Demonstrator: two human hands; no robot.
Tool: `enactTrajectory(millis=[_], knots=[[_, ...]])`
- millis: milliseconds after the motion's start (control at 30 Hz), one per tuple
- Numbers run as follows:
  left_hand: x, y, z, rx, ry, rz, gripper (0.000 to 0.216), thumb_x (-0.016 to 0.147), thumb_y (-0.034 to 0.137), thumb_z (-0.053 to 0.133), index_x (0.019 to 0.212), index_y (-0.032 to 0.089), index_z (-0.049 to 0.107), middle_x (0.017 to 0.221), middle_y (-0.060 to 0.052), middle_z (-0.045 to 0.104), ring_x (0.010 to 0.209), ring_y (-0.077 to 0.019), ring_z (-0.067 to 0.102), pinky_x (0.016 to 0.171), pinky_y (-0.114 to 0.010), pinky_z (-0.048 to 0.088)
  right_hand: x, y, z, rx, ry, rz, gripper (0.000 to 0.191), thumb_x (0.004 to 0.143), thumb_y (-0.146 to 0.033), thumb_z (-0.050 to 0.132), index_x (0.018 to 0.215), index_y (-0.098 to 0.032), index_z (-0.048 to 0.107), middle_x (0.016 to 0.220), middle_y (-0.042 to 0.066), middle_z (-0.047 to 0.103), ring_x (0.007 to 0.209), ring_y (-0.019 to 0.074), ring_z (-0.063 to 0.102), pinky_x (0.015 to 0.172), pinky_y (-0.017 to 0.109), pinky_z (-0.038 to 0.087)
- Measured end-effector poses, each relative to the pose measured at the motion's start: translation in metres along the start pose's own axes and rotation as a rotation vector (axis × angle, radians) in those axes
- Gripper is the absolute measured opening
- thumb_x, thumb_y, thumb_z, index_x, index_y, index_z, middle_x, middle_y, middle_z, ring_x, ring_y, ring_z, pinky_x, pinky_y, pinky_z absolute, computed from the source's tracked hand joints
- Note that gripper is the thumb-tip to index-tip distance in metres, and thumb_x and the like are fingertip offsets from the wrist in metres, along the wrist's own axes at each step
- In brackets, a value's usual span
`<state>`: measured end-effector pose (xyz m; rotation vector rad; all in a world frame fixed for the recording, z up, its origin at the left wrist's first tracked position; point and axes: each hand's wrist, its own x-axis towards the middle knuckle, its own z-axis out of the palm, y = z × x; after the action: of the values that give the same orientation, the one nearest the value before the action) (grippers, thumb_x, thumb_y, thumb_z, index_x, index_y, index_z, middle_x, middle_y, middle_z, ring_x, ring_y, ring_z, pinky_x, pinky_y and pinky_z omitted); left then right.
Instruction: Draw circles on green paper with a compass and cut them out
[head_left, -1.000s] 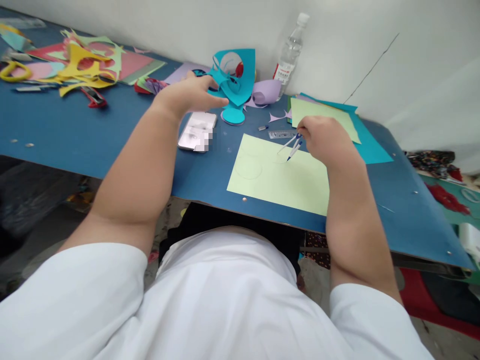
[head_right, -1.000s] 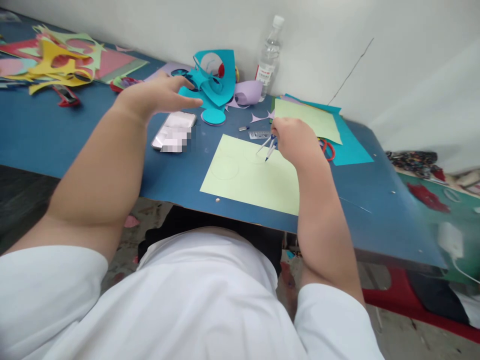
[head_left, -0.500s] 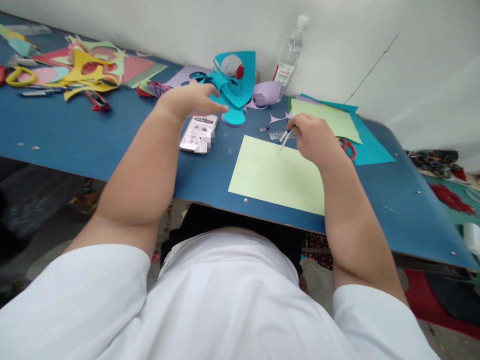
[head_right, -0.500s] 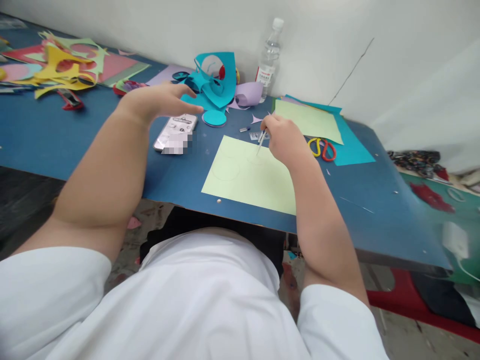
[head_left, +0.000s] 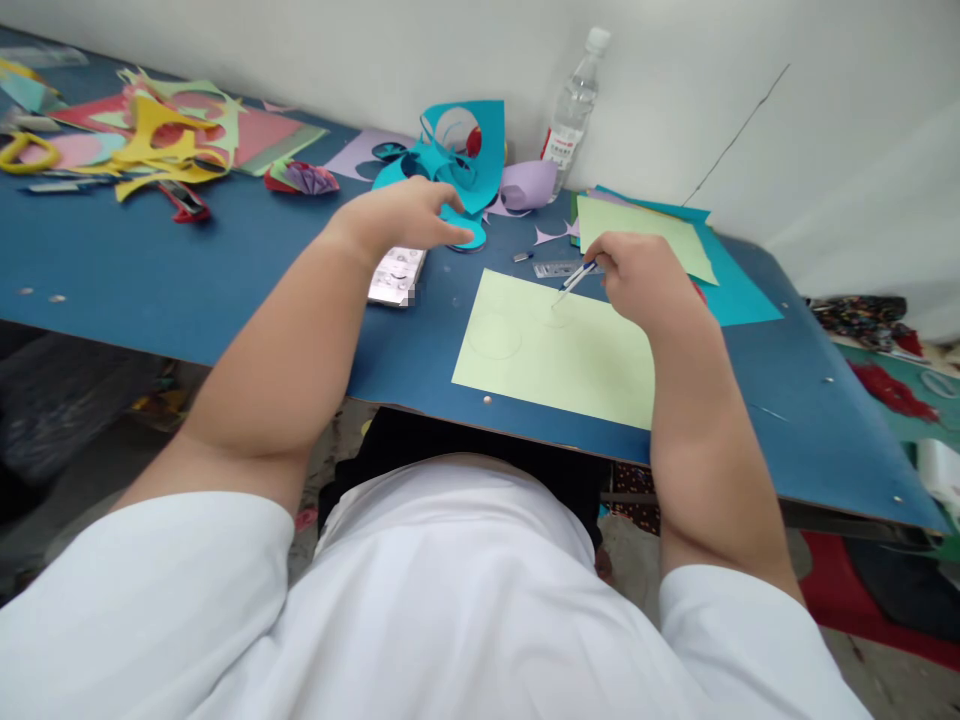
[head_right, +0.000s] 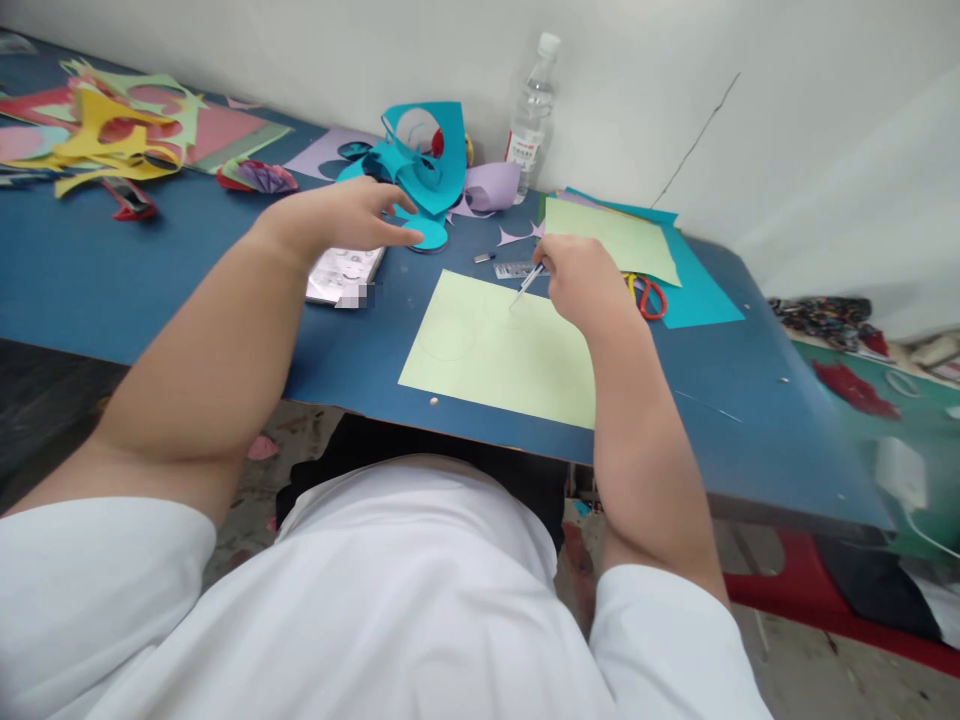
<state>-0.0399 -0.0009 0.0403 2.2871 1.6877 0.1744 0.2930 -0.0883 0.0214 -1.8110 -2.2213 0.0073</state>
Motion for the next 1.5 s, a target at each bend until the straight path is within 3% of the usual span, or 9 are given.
enactTrajectory(millis=[200,467,633,800,1033,1267,1500], knots=[[0.005,-0.003,0.002,-0.003,-0.010,0.049,0.074,0.121,0.052,0.078,0.187,0.019,0.069,0.184,-0.020,0.072,0.166,-0.0441,0.071,0.139,-0.054,0.057,-0.006,0.001,-0.006,-0.072,-0.050,0.021,0.045,0.108,-0.011,0.051,0.128,-0.025,0.089,0.132,0.021,0.091,0.126,0.0428,0.082,0.106,0.054,0.064],[-0.002,0.001,-0.004,-0.019,0.009,-0.002,0.069,0.122,0.050,0.077,0.184,0.021,0.072,0.184,-0.015,0.074,0.164,-0.0412,0.073,0.138,-0.049,0.057,-0.010,-0.011,-0.008,-0.136,-0.070,-0.002,0.032,0.113,-0.022,0.059,0.121,-0.028,0.089,0.119,0.022,0.088,0.113,0.0458,0.082,0.093,0.054,0.063],[0.000,-0.003,-0.003,-0.029,0.019,0.001,0.071,0.121,0.051,0.077,0.184,0.020,0.072,0.181,-0.016,0.076,0.161,-0.0411,0.074,0.135,-0.049,0.059,-0.009,-0.032,-0.005,-0.123,-0.069,-0.004,0.031,0.120,-0.023,0.058,0.128,-0.027,0.088,0.109,0.020,0.085,0.106,0.0430,0.080,0.093,0.051,0.059],[0.000,-0.002,-0.003,-0.025,0.020,0.005,0.070,0.121,0.050,0.077,0.184,0.019,0.071,0.180,-0.017,0.077,0.162,-0.0415,0.074,0.135,-0.048,0.059,-0.005,-0.045,-0.001,-0.165,-0.076,-0.030,0.042,0.119,-0.017,0.050,0.138,-0.024,0.086,0.118,0.020,0.088,0.105,0.0395,0.079,0.087,0.047,0.057],[-0.005,0.003,-0.004,-0.008,0.016,-0.001,0.069,0.123,0.047,0.075,0.184,0.017,0.071,0.181,-0.017,0.076,0.164,-0.0426,0.073,0.138,-0.051,0.058,0.002,-0.055,0.004,-0.214,-0.027,-0.022,0.043,0.122,-0.024,0.047,0.140,-0.023,0.086,0.114,0.021,0.089,0.097,0.0373,0.077,0.078,0.044,0.050],[-0.001,-0.001,-0.003,-0.018,0.013,-0.004,0.069,0.121,0.051,0.077,0.183,0.023,0.071,0.181,-0.012,0.077,0.161,-0.0382,0.074,0.134,-0.043,0.057,0.015,-0.039,0.015,-0.102,0.028,-0.007,0.045,0.126,-0.037,0.046,0.146,-0.028,0.085,0.112,0.020,0.088,0.101,0.0400,0.080,0.083,0.047,0.057],[-0.002,0.002,-0.003,-0.018,0.015,-0.017,0.069,0.121,0.050,0.076,0.184,0.020,0.072,0.177,-0.014,0.079,0.160,-0.0419,0.076,0.136,-0.050,0.059,0.025,-0.021,0.025,-0.077,0.101,0.106,0.048,0.128,-0.051,0.048,0.148,-0.025,0.084,0.116,0.025,0.088,0.112,0.0449,0.081,0.089,0.050,0.060]])
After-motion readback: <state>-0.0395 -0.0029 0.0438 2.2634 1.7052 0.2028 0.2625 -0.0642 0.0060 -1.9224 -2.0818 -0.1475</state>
